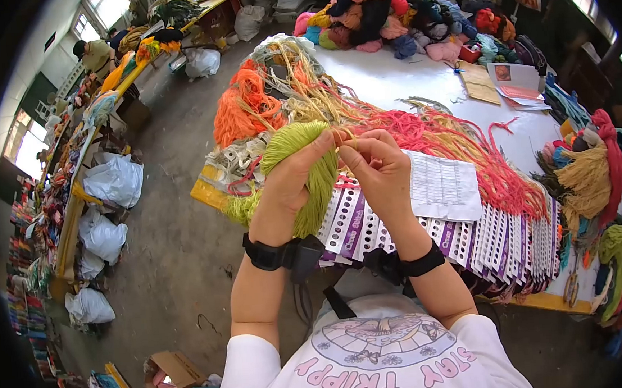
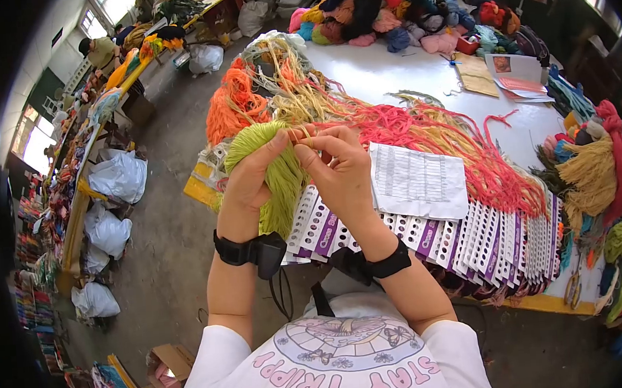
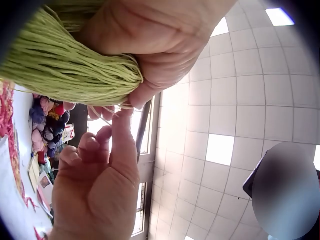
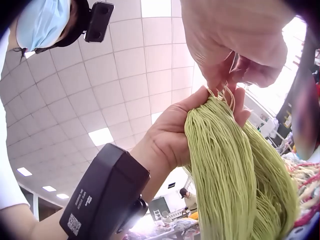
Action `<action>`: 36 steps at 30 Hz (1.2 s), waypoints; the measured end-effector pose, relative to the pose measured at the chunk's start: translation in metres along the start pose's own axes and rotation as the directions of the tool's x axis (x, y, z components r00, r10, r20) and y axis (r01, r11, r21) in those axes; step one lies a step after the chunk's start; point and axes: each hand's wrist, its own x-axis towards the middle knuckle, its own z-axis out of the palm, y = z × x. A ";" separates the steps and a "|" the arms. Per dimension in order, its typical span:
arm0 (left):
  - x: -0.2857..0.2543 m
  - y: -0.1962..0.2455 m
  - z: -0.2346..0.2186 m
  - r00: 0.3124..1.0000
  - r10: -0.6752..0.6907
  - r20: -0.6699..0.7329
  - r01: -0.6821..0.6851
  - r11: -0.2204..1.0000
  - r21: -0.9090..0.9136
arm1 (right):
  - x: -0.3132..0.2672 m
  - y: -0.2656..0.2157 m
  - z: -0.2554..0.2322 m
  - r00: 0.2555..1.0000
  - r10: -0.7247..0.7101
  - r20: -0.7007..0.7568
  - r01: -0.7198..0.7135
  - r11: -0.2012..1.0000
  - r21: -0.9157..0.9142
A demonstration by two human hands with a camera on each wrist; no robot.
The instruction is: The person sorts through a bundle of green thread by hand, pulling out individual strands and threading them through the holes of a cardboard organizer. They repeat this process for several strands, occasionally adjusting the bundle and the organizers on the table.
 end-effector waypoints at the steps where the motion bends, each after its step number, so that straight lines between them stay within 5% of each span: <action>1: 0.000 0.000 -0.001 1.000 -0.008 -0.003 0.008 1.000 0.004 | 0.000 0.000 0.001 1.000 0.011 -0.006 -0.011 1.000 -0.002; 4: 0.001 0.000 -0.001 1.000 0.019 -0.022 -0.018 1.000 0.017 | 0.003 0.006 0.003 0.999 -0.021 0.033 0.023 0.998 -0.056; 7: 0.002 0.000 -0.004 0.999 0.022 -0.040 -0.024 0.999 -0.043 | 0.005 0.011 0.006 0.999 0.038 -0.003 -0.037 0.986 0.164; 23: 0.007 -0.009 -0.030 0.995 0.037 -0.094 -0.042 0.998 -0.047 | 0.008 0.020 0.018 0.999 -0.006 0.054 0.001 0.995 0.100; 28: 0.006 -0.014 -0.031 0.965 0.178 -0.192 -0.096 0.922 0.374 | 0.008 0.017 0.016 0.953 0.283 0.108 -0.298 0.939 0.171; 32: -0.002 -0.004 -0.020 0.952 0.175 -0.253 -0.056 0.907 0.417 | 0.011 0.024 0.018 0.984 0.168 0.065 -0.175 0.978 0.110; 34: 0.000 -0.007 -0.027 0.956 0.132 -0.264 -0.041 0.945 0.324 | 0.012 0.026 0.019 0.987 0.157 0.025 -0.159 0.978 0.132; 36: 0.000 -0.005 -0.031 0.971 0.064 -0.230 -0.020 0.982 0.190 | 0.013 0.040 0.020 1.000 -0.017 -0.016 0.017 1.000 0.008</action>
